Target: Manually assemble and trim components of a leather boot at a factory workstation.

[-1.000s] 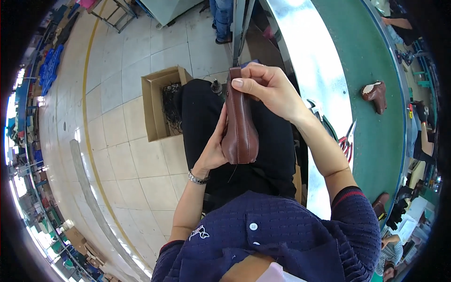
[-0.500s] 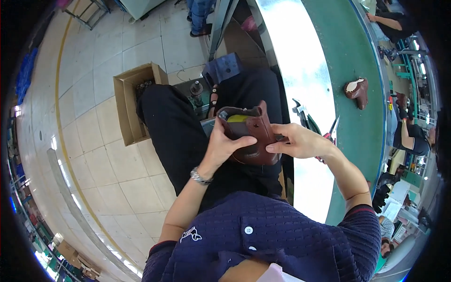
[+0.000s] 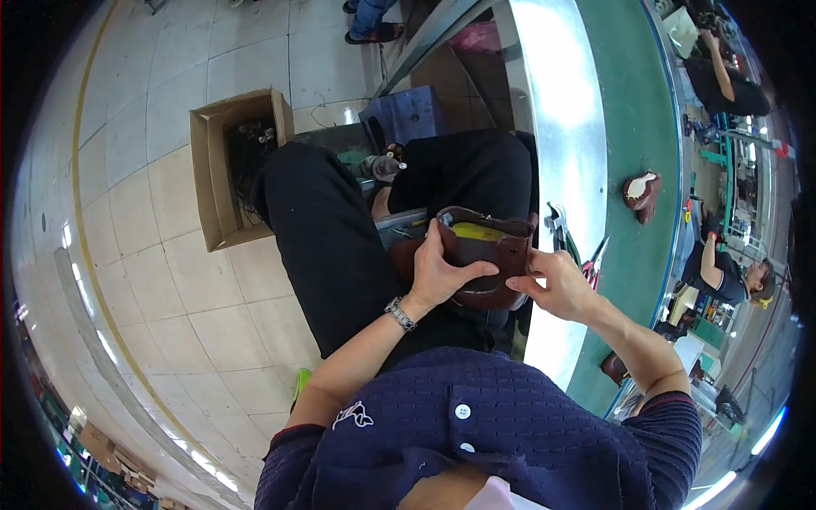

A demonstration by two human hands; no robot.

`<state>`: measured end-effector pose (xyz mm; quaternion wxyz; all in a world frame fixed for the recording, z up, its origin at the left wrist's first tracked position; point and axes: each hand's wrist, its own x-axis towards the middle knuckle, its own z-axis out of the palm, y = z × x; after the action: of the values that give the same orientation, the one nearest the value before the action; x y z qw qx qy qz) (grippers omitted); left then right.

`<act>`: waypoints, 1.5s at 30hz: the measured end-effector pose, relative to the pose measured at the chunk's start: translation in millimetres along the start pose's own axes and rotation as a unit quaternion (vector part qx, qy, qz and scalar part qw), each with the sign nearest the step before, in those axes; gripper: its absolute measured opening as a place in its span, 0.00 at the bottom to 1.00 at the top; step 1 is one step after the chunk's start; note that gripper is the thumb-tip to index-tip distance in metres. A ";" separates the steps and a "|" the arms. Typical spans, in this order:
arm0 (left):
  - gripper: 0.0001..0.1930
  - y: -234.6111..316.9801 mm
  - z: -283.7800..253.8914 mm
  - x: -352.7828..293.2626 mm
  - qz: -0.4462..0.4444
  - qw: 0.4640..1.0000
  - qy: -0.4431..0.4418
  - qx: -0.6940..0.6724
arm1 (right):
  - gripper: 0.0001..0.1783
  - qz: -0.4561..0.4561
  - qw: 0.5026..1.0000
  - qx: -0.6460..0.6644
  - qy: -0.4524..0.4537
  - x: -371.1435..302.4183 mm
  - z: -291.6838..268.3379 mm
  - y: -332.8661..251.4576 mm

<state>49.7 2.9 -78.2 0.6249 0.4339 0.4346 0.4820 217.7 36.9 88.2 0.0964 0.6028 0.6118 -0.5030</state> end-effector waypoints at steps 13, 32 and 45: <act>0.41 1.1 -22.1 12.9 -0.013 0.997 0.016 -0.075 | 0.15 -0.001 0.984 -0.175 0.027 15.3 -2.5 -41.9; 0.63 76.3 -26.5 -62.8 0.176 0.950 -0.088 0.243 | 0.43 -0.313 0.925 -0.074 0.203 -0.4 37.9 -63.6; 0.42 76.2 -48.5 -83.0 0.260 0.934 -0.023 0.244 | 0.31 -0.328 0.938 -0.001 -0.110 41.1 1.7 -30.6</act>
<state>-27.1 -60.3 -6.6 0.3624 0.6816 0.3963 0.4970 181.0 69.2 72.9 -0.0065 0.3092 0.7615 -0.5697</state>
